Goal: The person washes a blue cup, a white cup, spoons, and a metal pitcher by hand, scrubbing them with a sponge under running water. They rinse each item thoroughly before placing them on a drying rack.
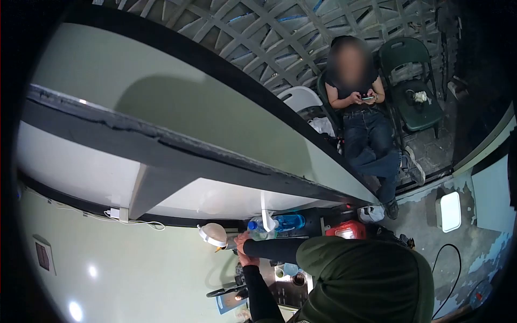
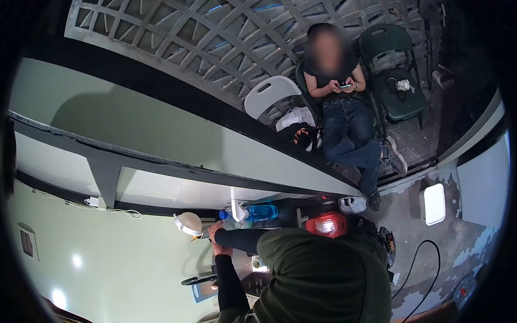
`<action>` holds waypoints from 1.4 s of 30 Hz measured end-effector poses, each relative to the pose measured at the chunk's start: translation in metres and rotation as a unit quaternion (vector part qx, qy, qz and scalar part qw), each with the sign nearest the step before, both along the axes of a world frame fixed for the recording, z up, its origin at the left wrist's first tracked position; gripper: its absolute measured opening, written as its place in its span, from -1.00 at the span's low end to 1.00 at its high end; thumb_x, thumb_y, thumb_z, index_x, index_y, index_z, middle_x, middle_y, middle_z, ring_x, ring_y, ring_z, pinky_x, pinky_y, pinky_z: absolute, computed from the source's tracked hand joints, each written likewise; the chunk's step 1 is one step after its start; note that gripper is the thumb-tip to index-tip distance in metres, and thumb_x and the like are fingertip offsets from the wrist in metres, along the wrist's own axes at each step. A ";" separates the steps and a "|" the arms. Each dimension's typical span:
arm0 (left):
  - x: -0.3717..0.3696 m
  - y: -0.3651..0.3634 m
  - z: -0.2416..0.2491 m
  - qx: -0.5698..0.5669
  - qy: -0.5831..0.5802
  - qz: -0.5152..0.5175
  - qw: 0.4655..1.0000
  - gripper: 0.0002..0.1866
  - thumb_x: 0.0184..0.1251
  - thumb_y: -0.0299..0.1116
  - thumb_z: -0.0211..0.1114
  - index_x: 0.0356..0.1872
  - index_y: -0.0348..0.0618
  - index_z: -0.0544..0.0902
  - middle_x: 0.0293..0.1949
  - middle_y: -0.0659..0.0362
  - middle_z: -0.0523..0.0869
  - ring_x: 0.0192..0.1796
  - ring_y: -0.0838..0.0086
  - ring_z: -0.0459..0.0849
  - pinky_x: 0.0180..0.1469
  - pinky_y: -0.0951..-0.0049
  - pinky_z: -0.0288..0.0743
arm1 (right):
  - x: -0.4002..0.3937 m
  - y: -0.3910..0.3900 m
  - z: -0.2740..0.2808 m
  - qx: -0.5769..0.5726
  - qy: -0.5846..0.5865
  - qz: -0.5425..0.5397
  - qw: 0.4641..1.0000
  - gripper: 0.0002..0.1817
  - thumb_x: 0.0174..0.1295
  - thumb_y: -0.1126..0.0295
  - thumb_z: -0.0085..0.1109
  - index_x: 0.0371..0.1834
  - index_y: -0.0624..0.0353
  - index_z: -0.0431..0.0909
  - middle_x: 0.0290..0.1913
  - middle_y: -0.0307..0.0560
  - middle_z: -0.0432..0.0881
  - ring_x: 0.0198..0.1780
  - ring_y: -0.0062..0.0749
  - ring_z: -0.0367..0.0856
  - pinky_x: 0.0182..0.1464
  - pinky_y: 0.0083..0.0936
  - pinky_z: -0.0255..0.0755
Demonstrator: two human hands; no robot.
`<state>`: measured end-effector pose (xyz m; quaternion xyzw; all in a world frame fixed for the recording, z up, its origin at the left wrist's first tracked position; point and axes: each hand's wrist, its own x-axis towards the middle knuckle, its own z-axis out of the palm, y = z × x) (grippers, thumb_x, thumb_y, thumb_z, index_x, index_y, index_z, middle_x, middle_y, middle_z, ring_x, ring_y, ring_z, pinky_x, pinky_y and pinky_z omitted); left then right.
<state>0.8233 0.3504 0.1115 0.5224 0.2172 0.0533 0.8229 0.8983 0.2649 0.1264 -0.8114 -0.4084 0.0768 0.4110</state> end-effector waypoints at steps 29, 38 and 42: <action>-0.001 0.013 -0.004 0.021 0.041 0.032 0.998 -0.47 0.42 0.14 -0.20 0.15 0.02 0.45 0.00 0.23 0.63 0.00 0.36 0.63 0.03 0.30 0.56 | -0.033 0.054 0.006 -0.356 -0.190 -0.156 0.902 -0.50 0.06 0.24 0.10 0.13 0.05 0.43 0.11 -0.09 0.48 0.14 -0.14 0.43 0.08 0.05 0.29; -0.004 0.018 -0.008 0.015 0.075 0.063 0.995 -0.50 0.35 0.14 -0.02 0.11 0.04 0.47 -0.07 0.23 0.66 -0.04 0.33 0.67 -0.02 0.25 0.60 | -0.035 0.039 0.023 -0.728 -0.416 -0.115 0.534 -0.44 -0.01 0.29 0.08 0.17 0.05 0.38 0.10 -0.07 0.43 0.21 -0.14 0.33 0.25 -0.08 0.16; -0.002 0.008 0.001 0.051 0.060 0.061 0.995 -0.43 0.35 0.21 -0.10 0.16 0.04 0.45 -0.02 0.21 0.65 -0.01 0.31 0.66 0.01 0.25 0.59 | -0.059 0.051 0.027 -0.788 -0.417 -0.074 0.446 -0.41 -0.03 0.32 0.08 0.19 0.05 0.36 0.10 -0.06 0.41 0.24 -0.14 0.29 0.32 -0.14 0.10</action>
